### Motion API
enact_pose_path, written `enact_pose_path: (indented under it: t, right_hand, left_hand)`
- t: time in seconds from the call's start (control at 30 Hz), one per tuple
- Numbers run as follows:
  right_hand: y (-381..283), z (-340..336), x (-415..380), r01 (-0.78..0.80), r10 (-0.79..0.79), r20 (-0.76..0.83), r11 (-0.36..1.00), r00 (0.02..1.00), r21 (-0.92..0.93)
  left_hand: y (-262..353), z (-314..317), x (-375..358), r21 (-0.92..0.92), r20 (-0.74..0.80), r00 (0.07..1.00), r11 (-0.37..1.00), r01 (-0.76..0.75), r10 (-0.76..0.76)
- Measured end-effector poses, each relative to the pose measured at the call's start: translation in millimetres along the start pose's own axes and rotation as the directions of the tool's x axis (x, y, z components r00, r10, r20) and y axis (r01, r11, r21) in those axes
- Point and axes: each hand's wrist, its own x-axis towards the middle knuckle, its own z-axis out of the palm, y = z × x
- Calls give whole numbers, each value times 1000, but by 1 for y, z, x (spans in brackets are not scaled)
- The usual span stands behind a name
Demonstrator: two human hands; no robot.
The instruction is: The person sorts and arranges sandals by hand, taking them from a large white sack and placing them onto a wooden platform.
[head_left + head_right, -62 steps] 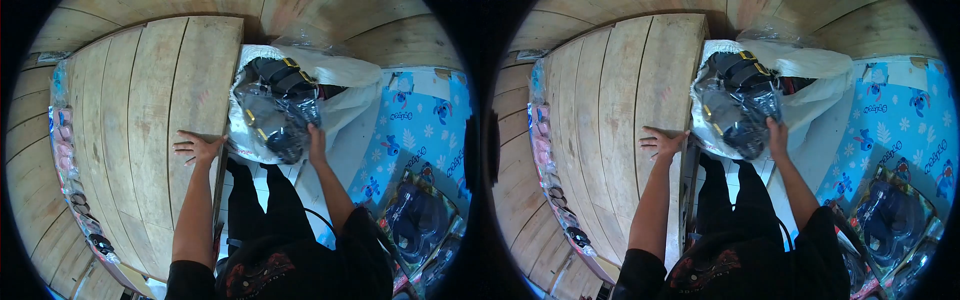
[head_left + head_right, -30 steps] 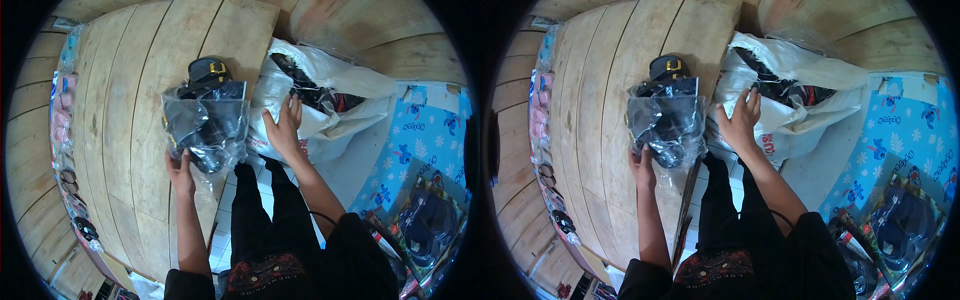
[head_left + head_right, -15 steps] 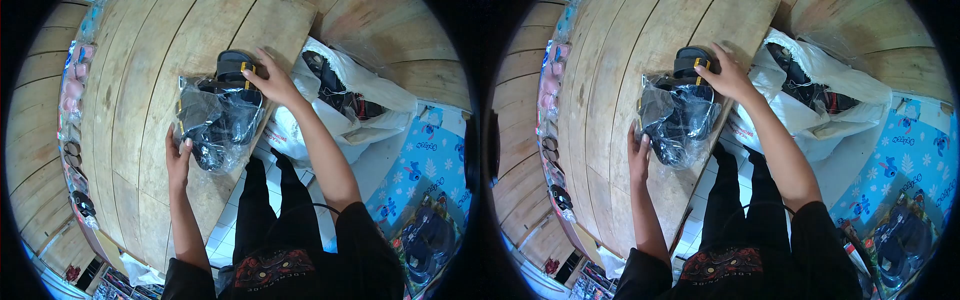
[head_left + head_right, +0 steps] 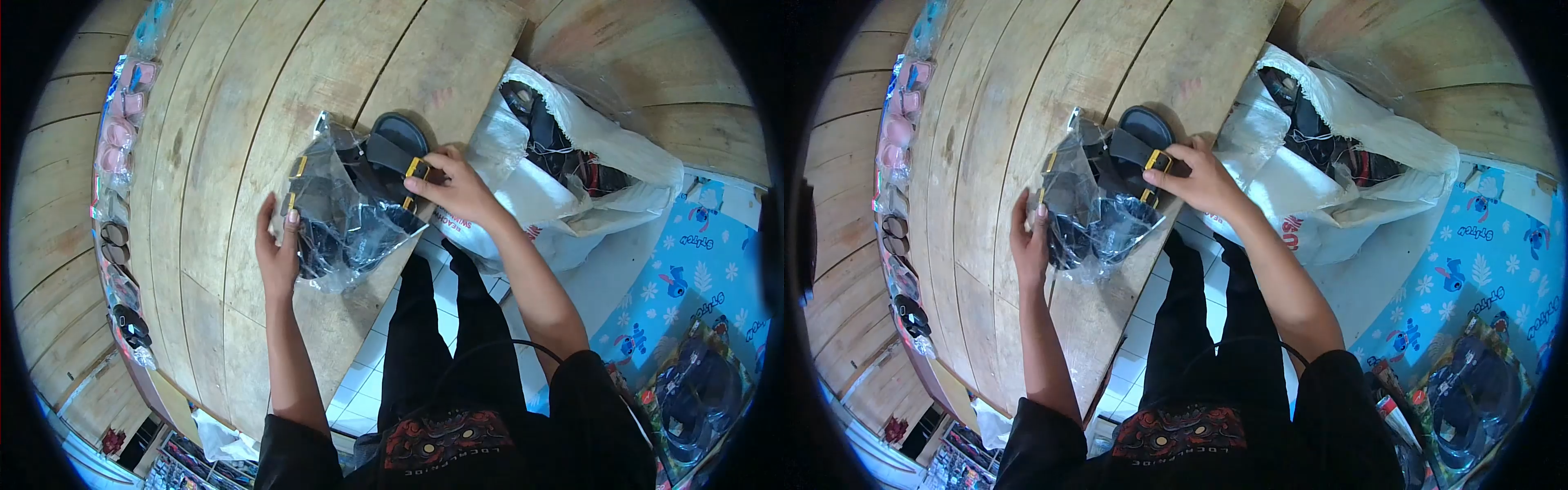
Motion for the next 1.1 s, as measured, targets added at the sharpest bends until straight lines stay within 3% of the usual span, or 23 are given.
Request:
enact_pose_path:
  t: [0.07,0.13,0.17,0.2,0.23,0.3,0.33,0.4,0.47,0.53,0.57,0.67,0.77,0.87,0.93,0.97,1.0,1.07,1.1]
  right_hand:
    - [-4,9,-13,-11,13,-59,999,998,38]
    - [-13,14,-26,-109,112,-56,993,992,52]
    - [-6,25,-31,-76,86,-94,992,992,103]
    - [-21,20,-38,-158,159,-19,987,987,13]
    - [-17,28,-46,-99,99,-56,995,994,5]
    - [-14,36,-59,-3,2,-100,1000,995,-12]
    - [-14,38,-65,-3,2,-100,1000,995,-12]
    - [-13,42,-71,-104,110,-60,989,992,103]
    - [-12,41,-73,-53,60,-83,995,995,90]
    - [-10,43,-71,-77,84,-43,985,996,155]
    - [-8,45,-72,-76,83,-41,985,996,157]
    - [-4,47,-72,-6,19,-83,988,996,155]
    - [-14,48,-78,-63,73,-50,981,996,184]
    - [-16,66,-88,-55,75,-45,940,996,336]
    - [-18,68,-91,2,-21,68,964,997,265]
    - [-15,71,-90,-133,62,193,914,979,383]
    - [-13,72,-88,-131,59,194,914,979,384]
    - [-8,71,-83,-49,-17,336,981,942,187]
    - [-7,72,-81,-51,-15,335,981,942,189]
  left_hand:
    - [24,0,-14,303,-229,944,939,-162,237]
    - [48,-3,-35,474,-121,896,818,-326,427]
    - [58,-3,-46,476,64,884,765,-434,463]
    - [67,0,-56,455,246,841,709,-539,482]
    - [75,7,-66,457,246,841,708,-539,482]
    - [87,22,-81,460,491,811,697,-550,316]
    - [84,24,-80,460,491,811,697,-550,317]
    - [78,28,-75,519,565,753,565,-642,336]
    - [80,25,-69,504,541,741,552,-665,398]
    - [82,22,-63,436,589,648,485,-758,482]
    - [86,23,-60,379,573,636,520,-765,517]
    - [95,20,-58,328,653,566,486,-810,503]
    - [97,27,-65,277,604,561,510,-814,567]
    - [99,37,-66,274,544,584,530,-803,603]
    - [95,38,-61,232,546,583,559,-796,602]
    - [90,38,-60,225,554,578,561,-796,599]
    - [86,38,-59,218,562,574,563,-798,596]
    - [76,37,-62,201,561,592,598,-776,579]
    - [72,37,-62,180,560,609,635,-751,561]
